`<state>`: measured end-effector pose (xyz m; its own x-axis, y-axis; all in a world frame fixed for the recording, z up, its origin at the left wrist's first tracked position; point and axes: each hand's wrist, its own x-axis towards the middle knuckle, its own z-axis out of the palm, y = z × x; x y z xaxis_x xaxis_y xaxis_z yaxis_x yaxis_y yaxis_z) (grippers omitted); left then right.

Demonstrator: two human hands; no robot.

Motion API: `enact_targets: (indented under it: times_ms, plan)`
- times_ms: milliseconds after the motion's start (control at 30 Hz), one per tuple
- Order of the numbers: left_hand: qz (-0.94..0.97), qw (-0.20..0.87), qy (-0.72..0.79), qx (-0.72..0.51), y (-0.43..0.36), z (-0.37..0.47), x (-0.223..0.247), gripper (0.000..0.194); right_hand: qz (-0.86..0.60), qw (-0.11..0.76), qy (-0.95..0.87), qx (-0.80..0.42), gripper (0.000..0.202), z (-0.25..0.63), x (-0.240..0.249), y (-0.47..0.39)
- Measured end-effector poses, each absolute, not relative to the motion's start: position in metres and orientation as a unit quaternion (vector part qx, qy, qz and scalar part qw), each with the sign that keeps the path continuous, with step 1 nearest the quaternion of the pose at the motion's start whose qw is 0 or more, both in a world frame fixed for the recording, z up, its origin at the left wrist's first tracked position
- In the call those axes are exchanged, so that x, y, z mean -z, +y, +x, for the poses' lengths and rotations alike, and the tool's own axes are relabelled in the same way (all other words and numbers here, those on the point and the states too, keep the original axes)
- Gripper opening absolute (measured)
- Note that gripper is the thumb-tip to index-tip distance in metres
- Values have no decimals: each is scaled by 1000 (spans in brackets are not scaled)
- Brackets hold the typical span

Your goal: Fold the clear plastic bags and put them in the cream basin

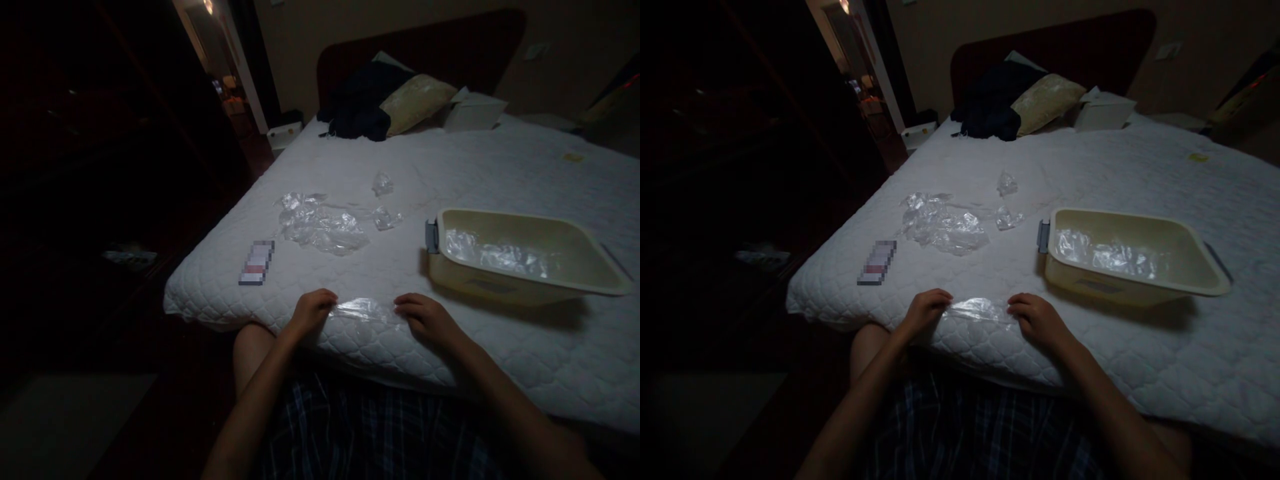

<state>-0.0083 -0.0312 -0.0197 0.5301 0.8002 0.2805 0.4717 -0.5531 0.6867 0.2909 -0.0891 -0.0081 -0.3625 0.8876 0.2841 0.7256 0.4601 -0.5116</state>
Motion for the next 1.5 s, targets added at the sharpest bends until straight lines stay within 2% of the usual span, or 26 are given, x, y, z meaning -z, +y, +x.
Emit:
enact_targets:
  times_ms: [233, 433, 533, 633, 733, 867, 933, 1033, 1200, 1500]
  plan:
    - [863, 195, 396, -245, -43, -12, 9, 23, -486, 205, -847, -68, 24, 285, 1, -88]
    - [830, 132, 447, -306, -51, 4, -7, 24, -495, 137, -858, -3, 22, 278, -7, -89]
    - [859, 102, 418, -277, -54, 17, -15, 16, -493, 114, -862, 14, 20, 275, -6, -90]
    - [894, 76, 405, -179, -55, 29, -17, 15, -502, 134, -854, -25, 21, 275, -5, -90]
    - [907, 71, 405, -91, -54, 37, -13, 13, -544, 205, -808, -93, 24, 277, -10, -87]
    - [906, 70, 411, -72, -54, 40, -6, 12, -627, 253, -728, -115, 22, 266, -30, -80]
    - [905, 76, 412, -79, -54, 40, -5, 12, -643, 222, -722, -130, 22, 248, -42, -77]
    - [904, 79, 411, -83, -54, 40, -5, 13, -635, 127, -746, -159, 23, 209, -50, -73]
    - [905, 75, 411, -72, -53, 38, -4, 16, -645, -3, -747, -163, 26, 170, -33, -65]
    - [894, 97, 428, -91, -57, 36, -7, 14, -707, -45, -698, -105, 25, 219, -16, -71]
